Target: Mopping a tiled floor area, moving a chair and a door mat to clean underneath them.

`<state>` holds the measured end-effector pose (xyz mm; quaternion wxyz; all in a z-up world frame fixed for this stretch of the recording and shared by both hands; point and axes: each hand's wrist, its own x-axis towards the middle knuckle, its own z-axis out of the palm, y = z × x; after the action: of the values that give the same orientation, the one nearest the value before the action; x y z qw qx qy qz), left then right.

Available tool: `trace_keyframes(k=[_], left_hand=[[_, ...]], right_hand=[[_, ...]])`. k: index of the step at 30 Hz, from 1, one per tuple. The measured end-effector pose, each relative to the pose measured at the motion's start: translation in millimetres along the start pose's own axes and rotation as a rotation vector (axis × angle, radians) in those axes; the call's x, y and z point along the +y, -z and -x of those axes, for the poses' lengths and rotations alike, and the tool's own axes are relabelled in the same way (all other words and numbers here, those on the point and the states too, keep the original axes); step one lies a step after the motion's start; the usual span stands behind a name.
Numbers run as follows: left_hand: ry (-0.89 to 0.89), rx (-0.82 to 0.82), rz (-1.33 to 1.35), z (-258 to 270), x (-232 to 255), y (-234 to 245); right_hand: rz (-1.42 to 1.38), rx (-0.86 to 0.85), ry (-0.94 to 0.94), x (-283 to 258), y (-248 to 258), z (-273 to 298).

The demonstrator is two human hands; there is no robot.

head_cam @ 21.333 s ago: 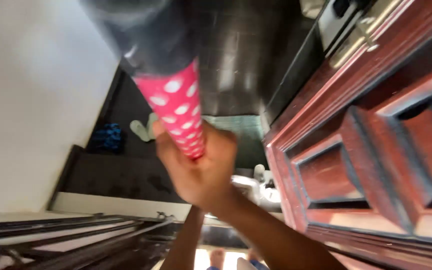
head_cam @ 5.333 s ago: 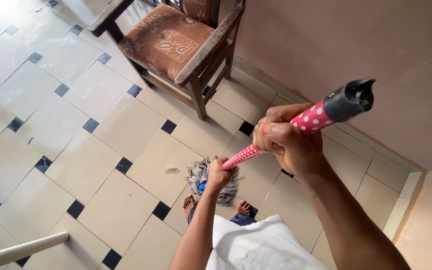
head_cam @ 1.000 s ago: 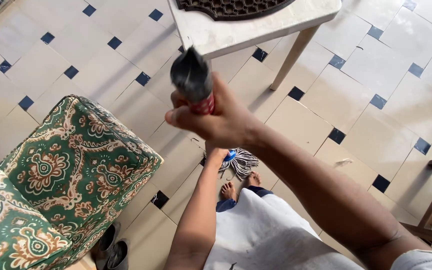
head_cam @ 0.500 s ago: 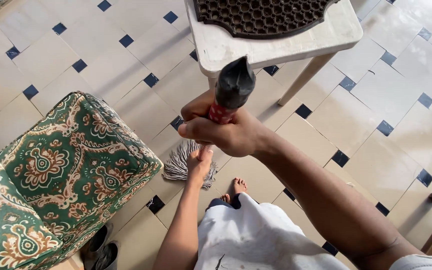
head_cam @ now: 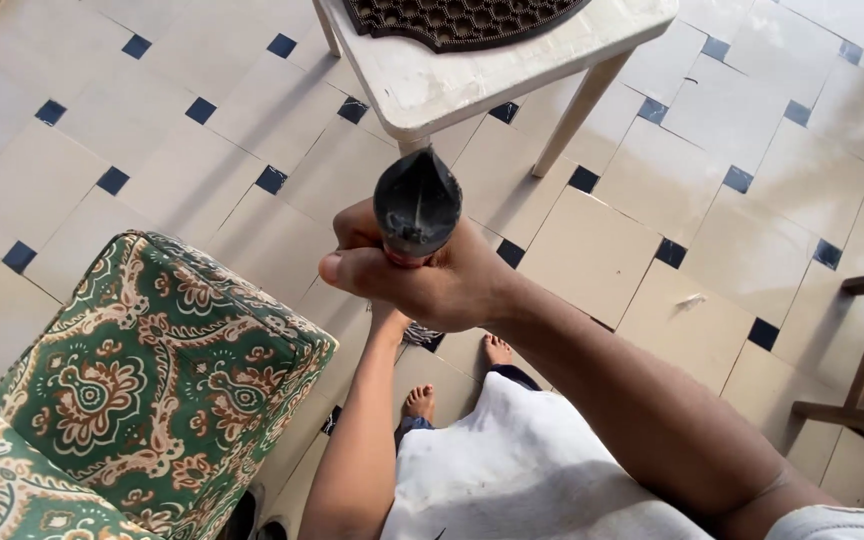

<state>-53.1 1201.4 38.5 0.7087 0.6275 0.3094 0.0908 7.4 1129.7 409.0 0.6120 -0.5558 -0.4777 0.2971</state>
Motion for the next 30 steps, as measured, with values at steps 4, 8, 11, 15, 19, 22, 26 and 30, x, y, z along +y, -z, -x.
trace_keyframes(k=[4, 8, 11, 15, 19, 22, 26, 30], left_hand=[[0.006, -0.084, 0.015, 14, 1, 27], [0.042, -0.236, 0.021, 35, -6, 19], [0.074, -0.381, 0.026, 49, -9, -6], [0.116, -0.569, 0.035, 73, -16, -49], [0.152, -0.707, 0.036, 95, -25, -88], [0.175, -0.787, 0.019, 110, -46, -109], [-0.069, -0.733, -0.440, 147, -67, -145], [-0.223, -0.680, -0.502, 193, -53, -209]], right_hand=[[0.019, -0.010, -0.003, -13, -36, 6], [0.061, 0.077, -0.076, -31, -52, 31], [0.097, 0.198, -0.116, -30, -56, 49], [0.215, 0.363, -0.076, -15, -51, 81], [0.306, 0.588, -0.079, -28, -26, 121], [0.243, 0.722, -0.043, -28, 5, 161], [-0.013, 0.920, -0.003, -44, 37, 242], [-0.037, 1.061, -0.003, -72, 35, 332]])
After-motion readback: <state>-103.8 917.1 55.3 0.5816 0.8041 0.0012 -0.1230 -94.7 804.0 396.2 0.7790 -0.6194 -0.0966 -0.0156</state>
